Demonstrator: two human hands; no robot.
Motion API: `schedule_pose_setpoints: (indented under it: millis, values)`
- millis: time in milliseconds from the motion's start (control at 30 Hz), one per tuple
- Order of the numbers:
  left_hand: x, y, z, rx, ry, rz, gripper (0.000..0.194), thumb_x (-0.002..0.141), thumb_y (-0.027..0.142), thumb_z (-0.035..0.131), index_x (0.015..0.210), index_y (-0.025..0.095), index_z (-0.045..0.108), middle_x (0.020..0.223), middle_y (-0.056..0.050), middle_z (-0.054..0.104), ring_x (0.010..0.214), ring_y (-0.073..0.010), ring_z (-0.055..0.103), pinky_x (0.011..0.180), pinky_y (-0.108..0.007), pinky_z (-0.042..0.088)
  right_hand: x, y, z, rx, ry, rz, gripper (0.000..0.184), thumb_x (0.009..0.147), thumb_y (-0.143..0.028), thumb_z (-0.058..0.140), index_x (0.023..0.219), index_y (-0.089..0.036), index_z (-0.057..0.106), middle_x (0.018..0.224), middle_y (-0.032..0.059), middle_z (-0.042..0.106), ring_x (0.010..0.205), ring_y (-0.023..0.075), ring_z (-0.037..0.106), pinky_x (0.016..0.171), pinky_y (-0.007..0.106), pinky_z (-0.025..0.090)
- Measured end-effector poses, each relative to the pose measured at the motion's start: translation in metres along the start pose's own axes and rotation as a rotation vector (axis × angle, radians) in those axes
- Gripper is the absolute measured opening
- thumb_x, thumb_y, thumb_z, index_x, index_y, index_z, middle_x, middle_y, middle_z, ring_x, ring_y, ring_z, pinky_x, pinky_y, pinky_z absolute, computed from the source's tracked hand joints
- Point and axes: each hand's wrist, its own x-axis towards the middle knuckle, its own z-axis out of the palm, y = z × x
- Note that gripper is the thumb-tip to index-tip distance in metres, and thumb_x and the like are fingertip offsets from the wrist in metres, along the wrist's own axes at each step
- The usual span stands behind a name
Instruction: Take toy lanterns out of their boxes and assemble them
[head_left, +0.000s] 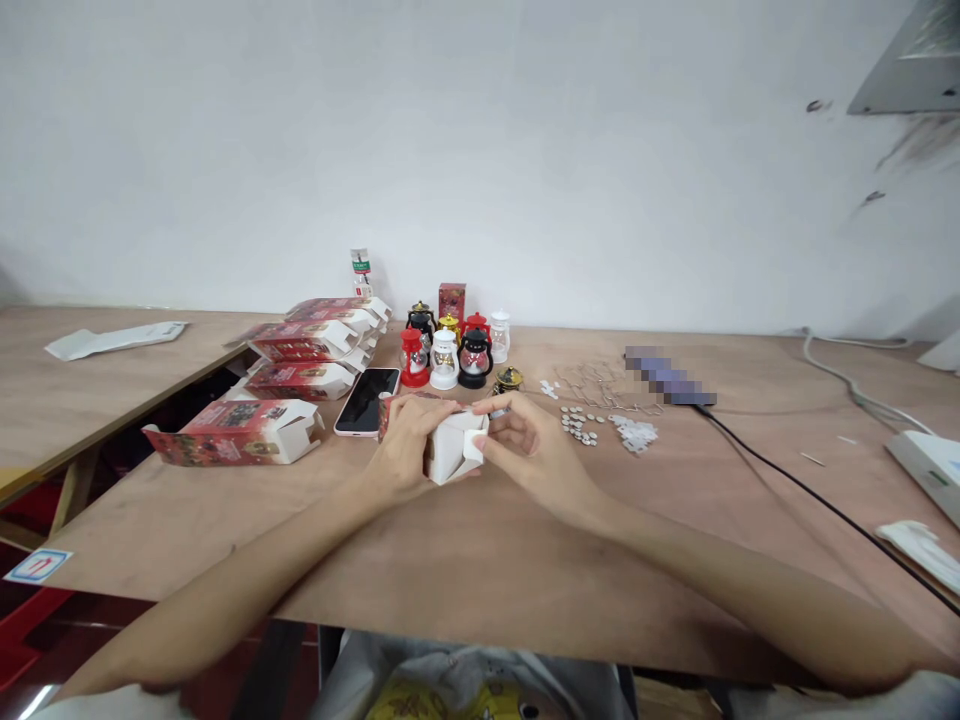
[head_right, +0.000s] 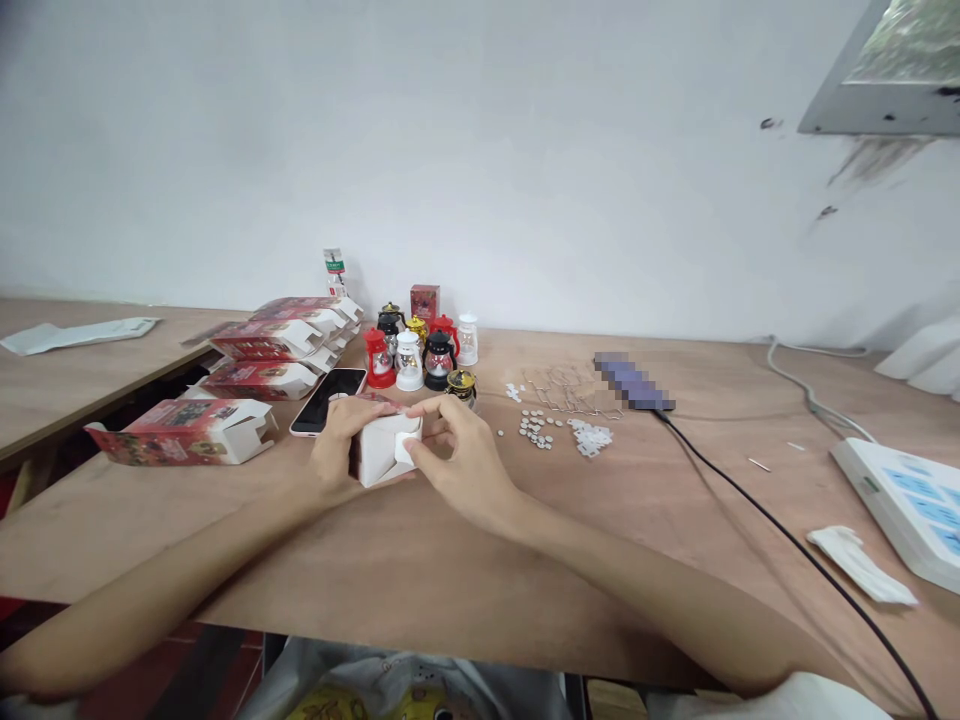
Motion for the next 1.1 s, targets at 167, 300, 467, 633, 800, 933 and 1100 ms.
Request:
schedule_pose_setpoints:
  millis: [167,300,467,633,800,933,1100]
  values:
    - [0.001,0.004,-0.002,-0.035,0.002,-0.057,0.072,0.061,0.046,0.075,0.119,0.020,0.042,0.099,-0.009,0.063,0.085,-0.0224,0.061,0.070,-0.037,0.046,0.000,-0.002,0.000,-0.015,0.013,-0.005,0.016,0.075,-0.023,0.058,0.090,-0.020,0.054,0.096,0.0042,0.061,0.075,0.0120,0.060,0.068,0.028,0.053]
    - [0.002,0.002,-0.002,-0.049,0.000,-0.052,0.072,0.061,0.046,0.076,0.119,0.020,0.042,0.098,-0.008,0.063,0.084,-0.0219,0.062,0.068,-0.036,0.046,0.002,-0.002,-0.002,0.003,-0.032,0.029,0.020,0.074,-0.023,0.059,0.092,-0.020,0.053,0.092,0.0029,0.061,0.076,0.0124,0.060,0.069,0.028,0.052]
    - [0.000,-0.001,0.000,-0.063,0.033,-0.024,0.078,0.058,0.048,0.077,0.123,0.023,0.040,0.094,-0.006,0.063,0.081,-0.0218,0.062,0.067,-0.036,0.046,0.005,-0.002,-0.006,0.017,-0.111,0.039,0.024,0.072,-0.024,0.063,0.095,-0.022,0.055,0.097,0.0029,0.060,0.079,0.0131,0.059,0.069,0.029,0.051]
    - [-0.002,-0.002,0.003,-0.055,0.066,0.024,0.078,0.058,0.047,0.077,0.123,0.021,0.041,0.092,-0.006,0.062,0.081,-0.0215,0.061,0.068,-0.036,0.046,0.007,-0.001,-0.008,0.038,-0.148,0.049,0.024,0.071,-0.026,0.066,0.092,-0.022,0.057,0.101,0.0027,0.058,0.082,0.0139,0.058,0.071,0.029,0.050]
    - [-0.006,-0.005,0.007,-0.083,0.122,0.075,0.079,0.058,0.050,0.076,0.123,0.025,0.039,0.097,-0.005,0.062,0.084,-0.0204,0.061,0.076,-0.037,0.046,0.008,0.006,-0.004,0.223,-0.257,0.082,0.035,0.068,-0.031,0.072,0.096,-0.022,0.053,0.105,0.0020,0.057,0.087,0.0140,0.059,0.074,0.029,0.051]
    - [-0.006,-0.003,0.002,-0.078,0.101,0.114,0.075,0.059,0.060,0.070,0.120,0.028,0.042,0.101,-0.004,0.060,0.092,-0.0219,0.059,0.083,-0.040,0.044,0.004,0.016,0.003,0.277,-0.200,-0.023,0.037,0.068,-0.037,0.073,0.097,-0.024,0.054,0.106,0.0029,0.058,0.097,0.0160,0.058,0.081,0.032,0.051]
    - [0.001,0.000,-0.007,-0.075,0.197,-0.327,0.059,0.076,0.069,0.040,0.116,0.026,0.049,0.126,-0.010,0.039,0.123,-0.0307,0.036,0.098,-0.050,0.034,-0.003,0.030,0.006,-0.117,0.010,-0.463,0.021,0.077,-0.027,0.065,0.097,-0.025,0.058,0.124,0.0078,0.050,0.115,0.0207,0.051,0.091,0.040,0.049]
